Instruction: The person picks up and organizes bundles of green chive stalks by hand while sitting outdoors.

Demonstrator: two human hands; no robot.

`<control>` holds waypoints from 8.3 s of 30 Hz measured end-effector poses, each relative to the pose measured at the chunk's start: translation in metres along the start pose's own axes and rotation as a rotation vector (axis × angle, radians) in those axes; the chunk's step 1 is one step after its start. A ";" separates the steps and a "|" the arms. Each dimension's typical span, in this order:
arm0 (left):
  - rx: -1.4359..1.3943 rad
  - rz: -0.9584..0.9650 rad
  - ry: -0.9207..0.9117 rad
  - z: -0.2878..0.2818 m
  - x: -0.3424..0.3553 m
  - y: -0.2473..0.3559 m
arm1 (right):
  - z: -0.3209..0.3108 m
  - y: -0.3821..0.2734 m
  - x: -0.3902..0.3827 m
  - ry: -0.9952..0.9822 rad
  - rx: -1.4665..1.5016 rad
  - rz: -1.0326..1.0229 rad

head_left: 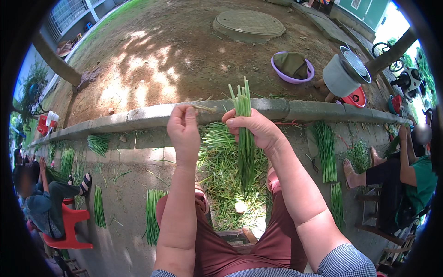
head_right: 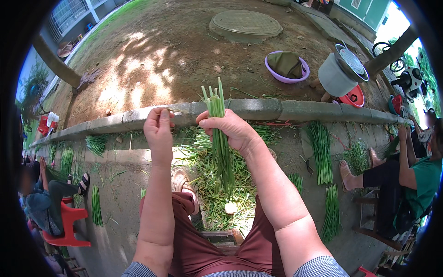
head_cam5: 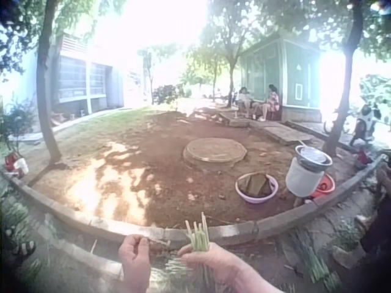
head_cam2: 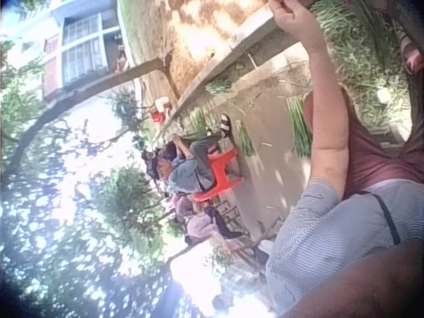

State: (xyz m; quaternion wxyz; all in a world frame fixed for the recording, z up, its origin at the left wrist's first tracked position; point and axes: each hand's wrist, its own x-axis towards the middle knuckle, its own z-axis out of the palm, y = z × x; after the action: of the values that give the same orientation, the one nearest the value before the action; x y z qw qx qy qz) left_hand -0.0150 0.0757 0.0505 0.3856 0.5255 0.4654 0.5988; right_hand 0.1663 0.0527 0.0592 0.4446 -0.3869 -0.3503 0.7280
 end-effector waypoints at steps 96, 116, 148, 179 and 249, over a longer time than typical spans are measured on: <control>-0.206 -0.374 -0.941 0.025 -0.037 0.002 | -0.033 -0.012 -0.009 -0.463 0.655 -0.257; 0.414 0.041 -0.757 -0.007 -0.018 -0.001 | -0.051 -0.017 -0.002 0.030 0.413 -0.172; -0.017 -0.259 -0.363 -0.024 0.002 0.003 | -0.043 -0.002 0.011 0.162 0.453 -0.144; 0.914 0.348 -0.462 -0.015 -0.015 -0.011 | -0.041 -0.001 0.015 0.191 0.488 -0.150; -0.679 -0.301 -0.386 -0.011 -0.012 0.008 | -0.034 0.002 0.014 0.360 0.175 -0.232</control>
State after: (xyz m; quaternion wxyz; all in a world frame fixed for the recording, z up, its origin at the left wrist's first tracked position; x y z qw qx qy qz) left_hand -0.0236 0.0607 0.0549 0.7005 0.3969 0.2324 0.5458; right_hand 0.1909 0.0701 0.0390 0.6123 -0.4276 -0.2429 0.6190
